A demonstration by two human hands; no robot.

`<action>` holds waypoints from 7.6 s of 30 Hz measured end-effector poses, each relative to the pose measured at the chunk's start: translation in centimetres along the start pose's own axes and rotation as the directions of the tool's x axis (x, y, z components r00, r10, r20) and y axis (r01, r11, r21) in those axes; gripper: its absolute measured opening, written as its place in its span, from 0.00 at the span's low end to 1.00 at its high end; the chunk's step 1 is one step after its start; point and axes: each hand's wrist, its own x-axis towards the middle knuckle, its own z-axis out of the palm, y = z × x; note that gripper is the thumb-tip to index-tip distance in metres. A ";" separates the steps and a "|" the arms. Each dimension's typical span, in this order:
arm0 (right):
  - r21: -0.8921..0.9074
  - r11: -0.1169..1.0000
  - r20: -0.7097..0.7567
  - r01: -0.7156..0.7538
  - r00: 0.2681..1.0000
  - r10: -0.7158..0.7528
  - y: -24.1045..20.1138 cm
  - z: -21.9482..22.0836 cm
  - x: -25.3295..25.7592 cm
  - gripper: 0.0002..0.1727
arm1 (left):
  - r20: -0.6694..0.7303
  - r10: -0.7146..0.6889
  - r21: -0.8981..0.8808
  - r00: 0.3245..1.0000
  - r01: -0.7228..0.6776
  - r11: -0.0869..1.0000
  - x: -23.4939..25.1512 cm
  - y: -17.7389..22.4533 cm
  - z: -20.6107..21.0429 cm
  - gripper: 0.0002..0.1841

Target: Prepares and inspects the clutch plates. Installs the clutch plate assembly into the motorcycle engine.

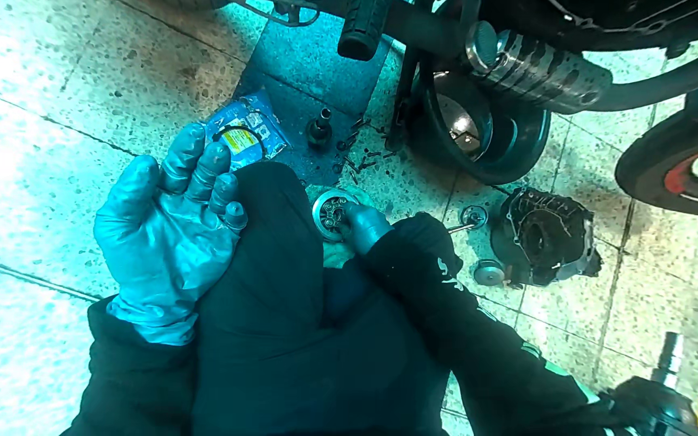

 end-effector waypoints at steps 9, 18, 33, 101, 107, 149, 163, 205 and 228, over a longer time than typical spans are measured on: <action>-0.051 0.997 0.046 0.050 0.998 -0.048 0.5 0.6 0.6 0.18 | -0.005 0.004 0.016 1.000 -0.004 1.000 0.1 0.0 0.0 0.27; -0.053 0.994 0.026 0.095 0.995 -0.094 0.4 0.9 0.5 0.22 | 0.008 0.008 0.020 1.000 -0.008 1.000 0.1 0.0 0.0 0.28; 0.134 0.966 0.039 -0.220 0.975 0.217 0.1 -0.3 0.9 0.16 | 0.003 0.020 0.023 1.000 -0.020 1.000 0.0 -0.1 0.1 0.28; -0.060 0.998 -0.057 -0.016 0.998 0.012 -2.8 1.8 2.3 0.21 | 0.009 0.014 0.048 1.000 -0.015 0.999 0.2 -0.1 -0.1 0.29; 0.085 0.993 -0.030 -0.086 0.996 0.089 -2.3 1.4 1.9 0.15 | 0.012 0.014 0.056 1.000 -0.014 0.998 0.0 -0.1 -0.1 0.29; -0.144 0.967 -0.003 0.209 0.977 -0.212 -0.6 3.4 3.9 0.25 | -0.007 0.020 0.080 1.000 -0.020 0.997 0.2 0.0 -0.1 0.29; 0.047 0.992 -0.096 0.114 0.989 -0.109 -0.7 1.6 2.3 0.12 | 0.003 0.014 0.050 1.000 -0.015 0.999 0.2 -0.2 -0.1 0.29; 0.796 0.280 -0.583 0.537 0.804 0.115 1.4 -5.1 -12.2 0.37 | 0.093 -0.393 0.918 0.915 0.074 0.389 2.4 -7.6 5.9 0.69; 0.778 0.243 -0.607 0.579 0.793 0.052 2.3 -0.9 -18.1 0.34 | 0.350 -0.391 0.892 0.851 -0.174 0.418 0.8 -13.4 5.3 0.33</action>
